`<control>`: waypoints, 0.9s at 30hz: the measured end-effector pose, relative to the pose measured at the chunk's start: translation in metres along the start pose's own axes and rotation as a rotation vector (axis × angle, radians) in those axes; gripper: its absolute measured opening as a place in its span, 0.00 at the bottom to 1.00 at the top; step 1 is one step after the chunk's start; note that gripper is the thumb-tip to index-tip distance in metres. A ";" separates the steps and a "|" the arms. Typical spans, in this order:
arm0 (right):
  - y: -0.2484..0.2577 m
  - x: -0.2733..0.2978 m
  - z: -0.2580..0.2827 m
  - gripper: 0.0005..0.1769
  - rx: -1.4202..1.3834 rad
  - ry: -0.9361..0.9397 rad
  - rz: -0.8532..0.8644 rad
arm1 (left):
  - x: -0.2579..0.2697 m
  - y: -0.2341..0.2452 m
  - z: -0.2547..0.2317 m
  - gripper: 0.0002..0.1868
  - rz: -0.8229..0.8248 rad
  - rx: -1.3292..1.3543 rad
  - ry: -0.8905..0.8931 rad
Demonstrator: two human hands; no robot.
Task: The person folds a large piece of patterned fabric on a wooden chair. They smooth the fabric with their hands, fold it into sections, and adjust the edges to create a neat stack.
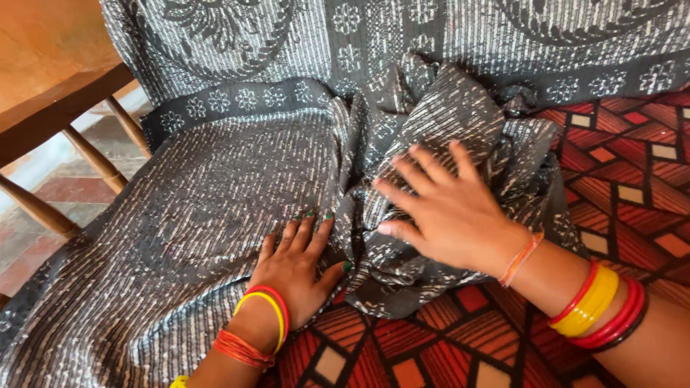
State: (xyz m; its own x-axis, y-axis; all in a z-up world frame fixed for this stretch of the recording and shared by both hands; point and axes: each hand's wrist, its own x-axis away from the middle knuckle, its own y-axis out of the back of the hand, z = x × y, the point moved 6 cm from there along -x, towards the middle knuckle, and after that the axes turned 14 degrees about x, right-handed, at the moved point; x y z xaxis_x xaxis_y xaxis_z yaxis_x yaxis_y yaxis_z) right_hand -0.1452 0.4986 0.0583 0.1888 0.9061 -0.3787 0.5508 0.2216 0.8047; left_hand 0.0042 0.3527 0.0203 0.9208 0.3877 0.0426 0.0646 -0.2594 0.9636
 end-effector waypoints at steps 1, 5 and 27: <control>-0.004 0.002 -0.010 0.39 0.019 -0.053 0.058 | 0.000 -0.001 0.000 0.44 0.008 -0.008 0.005; -0.024 0.008 -0.029 0.44 -0.082 -0.184 0.244 | -0.002 -0.005 0.001 0.43 0.007 -0.046 0.007; -0.056 0.034 -0.046 0.52 -0.347 -0.139 0.031 | -0.091 -0.023 -0.109 0.54 0.087 -0.002 -0.313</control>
State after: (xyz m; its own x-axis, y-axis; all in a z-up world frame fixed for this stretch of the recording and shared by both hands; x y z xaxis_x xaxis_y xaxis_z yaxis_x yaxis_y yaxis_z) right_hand -0.2071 0.5338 0.0219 0.3229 0.8619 -0.3909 0.2391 0.3254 0.9149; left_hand -0.1226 0.4200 0.0228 0.9965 0.0731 0.0417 -0.0199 -0.2780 0.9604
